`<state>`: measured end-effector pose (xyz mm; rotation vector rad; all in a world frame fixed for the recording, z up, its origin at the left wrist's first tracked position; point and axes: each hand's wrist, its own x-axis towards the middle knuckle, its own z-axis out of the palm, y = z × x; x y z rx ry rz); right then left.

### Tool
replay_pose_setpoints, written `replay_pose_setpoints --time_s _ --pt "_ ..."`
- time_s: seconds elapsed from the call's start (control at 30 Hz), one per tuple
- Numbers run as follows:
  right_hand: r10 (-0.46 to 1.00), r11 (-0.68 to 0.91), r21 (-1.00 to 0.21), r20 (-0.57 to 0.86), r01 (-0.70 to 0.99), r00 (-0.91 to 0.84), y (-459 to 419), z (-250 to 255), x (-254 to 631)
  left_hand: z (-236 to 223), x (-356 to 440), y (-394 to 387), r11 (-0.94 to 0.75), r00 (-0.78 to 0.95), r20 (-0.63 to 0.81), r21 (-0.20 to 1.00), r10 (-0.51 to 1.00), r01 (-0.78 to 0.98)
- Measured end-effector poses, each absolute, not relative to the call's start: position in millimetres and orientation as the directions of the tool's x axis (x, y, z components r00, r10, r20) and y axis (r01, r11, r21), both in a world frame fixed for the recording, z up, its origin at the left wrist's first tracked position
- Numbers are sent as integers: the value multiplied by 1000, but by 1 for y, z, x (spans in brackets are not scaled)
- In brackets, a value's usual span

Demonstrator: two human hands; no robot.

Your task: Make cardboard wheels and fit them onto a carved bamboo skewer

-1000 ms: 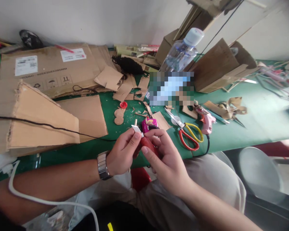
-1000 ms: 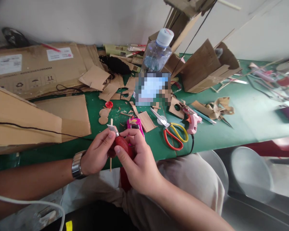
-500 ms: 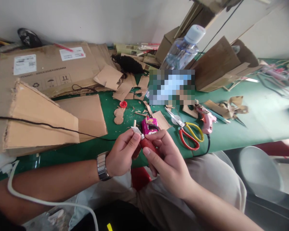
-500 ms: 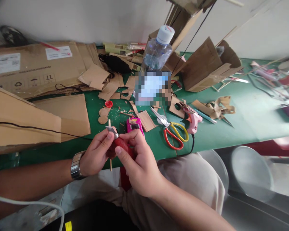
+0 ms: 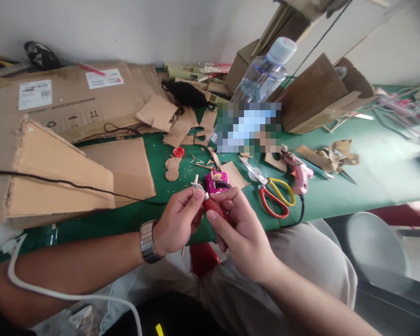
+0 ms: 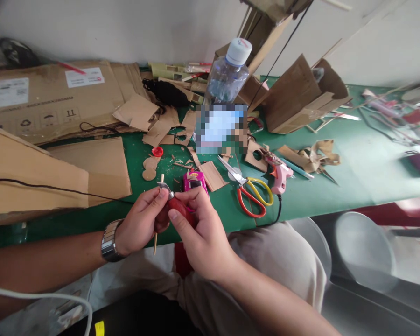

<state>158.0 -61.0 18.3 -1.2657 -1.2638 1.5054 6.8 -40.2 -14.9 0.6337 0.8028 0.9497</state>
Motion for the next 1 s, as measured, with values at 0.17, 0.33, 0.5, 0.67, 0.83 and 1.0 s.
replay_pose_setpoints --time_s 0.17,0.33,0.5,0.67,0.83,1.0 --pt "959 -216 -976 -218 30 -180 -63 17 157 -13 7 -39 461 343 -327 760 880 -458" --pt "958 -219 -975 -220 30 -182 -62 16 158 -11 6 -38 489 348 -354 733 868 -473" --pt "964 -200 -979 -204 40 -169 -61 15 157 -15 10 -42 524 366 -381 703 849 -481" --pt "966 -199 -979 -204 47 -159 -60 16 155 -20 10 -42 520 351 -389 705 852 -482" --pt "961 -208 -978 -211 34 -177 -58 16 155 -19 6 -37 479 312 -366 721 877 -500" --pt "955 -225 -974 -220 -3 -200 -56 18 157 -14 4 -40 450 325 -314 674 892 -586"
